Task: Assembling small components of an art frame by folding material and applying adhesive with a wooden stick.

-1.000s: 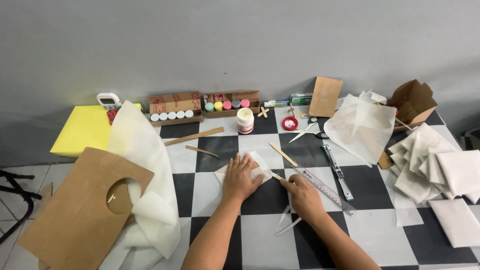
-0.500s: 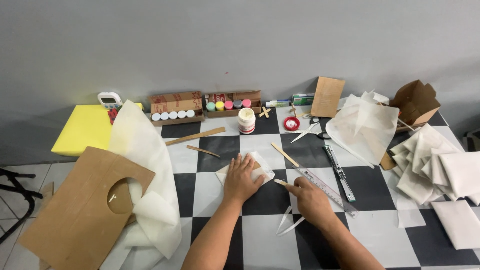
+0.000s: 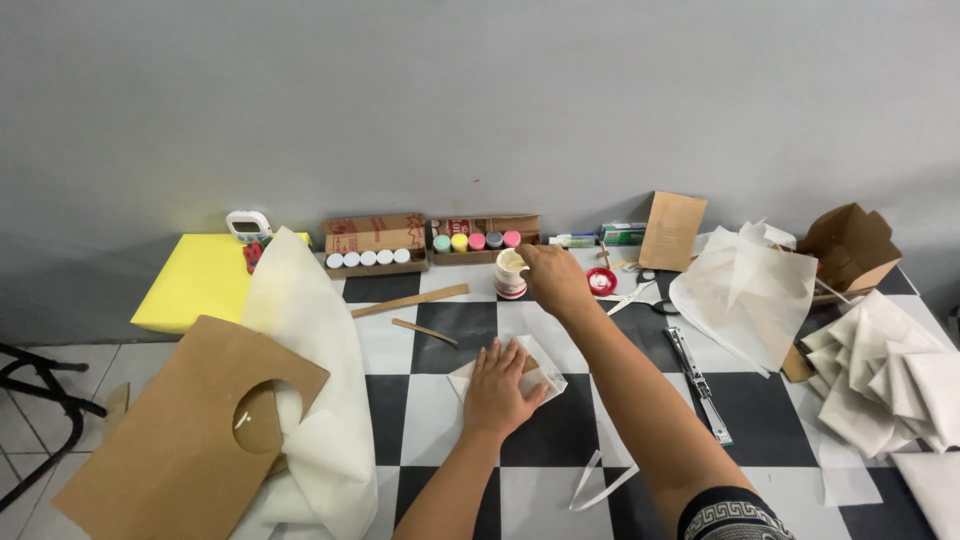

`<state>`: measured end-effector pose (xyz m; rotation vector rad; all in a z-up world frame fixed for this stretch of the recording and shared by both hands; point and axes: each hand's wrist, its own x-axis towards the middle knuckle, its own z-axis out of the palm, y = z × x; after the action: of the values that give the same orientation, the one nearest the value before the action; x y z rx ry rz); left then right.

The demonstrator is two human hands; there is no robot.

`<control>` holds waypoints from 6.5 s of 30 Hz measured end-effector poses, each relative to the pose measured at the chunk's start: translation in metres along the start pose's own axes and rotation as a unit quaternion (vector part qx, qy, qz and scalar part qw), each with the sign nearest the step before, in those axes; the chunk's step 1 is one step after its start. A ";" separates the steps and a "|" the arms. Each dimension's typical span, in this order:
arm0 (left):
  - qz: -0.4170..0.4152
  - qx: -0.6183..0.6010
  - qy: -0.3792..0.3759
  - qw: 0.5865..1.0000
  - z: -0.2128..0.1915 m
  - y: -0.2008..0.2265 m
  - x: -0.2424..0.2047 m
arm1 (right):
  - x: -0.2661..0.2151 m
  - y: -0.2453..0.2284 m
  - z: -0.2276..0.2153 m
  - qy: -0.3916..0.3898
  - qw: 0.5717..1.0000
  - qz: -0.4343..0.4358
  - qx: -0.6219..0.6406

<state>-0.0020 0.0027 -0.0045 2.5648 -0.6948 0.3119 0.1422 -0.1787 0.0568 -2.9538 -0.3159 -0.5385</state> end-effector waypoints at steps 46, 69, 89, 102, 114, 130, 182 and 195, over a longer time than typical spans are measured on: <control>-0.046 -0.029 -0.069 0.996 -0.011 0.005 0.004 | -0.200 -0.021 -0.024 -0.134 0.936 0.261 0.195; -0.068 -0.080 -0.103 0.989 -0.031 0.010 0.005 | -0.165 -0.055 -0.016 -0.166 0.961 0.151 0.164; -0.027 -0.096 -0.062 0.993 -0.007 -0.004 0.004 | -0.184 -0.067 -0.012 -0.227 0.974 0.024 -0.013; -0.033 -0.077 0.014 0.996 -0.001 -0.008 -0.003 | -0.206 -0.081 -0.035 -0.264 0.953 0.145 0.041; -0.041 -0.113 0.015 0.993 0.017 -0.017 -0.005 | -0.227 -0.069 -0.017 -0.261 0.964 0.046 -0.021; -0.028 -0.066 0.047 0.996 0.012 -0.007 -0.001 | -0.231 -0.034 -0.114 -0.317 0.895 0.259 0.174; -0.061 -0.080 0.061 0.993 0.015 -0.010 -0.008 | -0.143 -0.063 -0.075 -0.370 0.923 0.033 -0.102; -0.298 -0.245 0.081 0.919 -0.052 -0.066 -0.029 | -0.152 -0.068 -0.055 -0.325 0.930 0.014 -0.169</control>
<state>0.0029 0.0907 0.0069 2.0998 0.0878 0.1199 -0.0306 -0.1485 0.0586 -3.3797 -0.2521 0.4678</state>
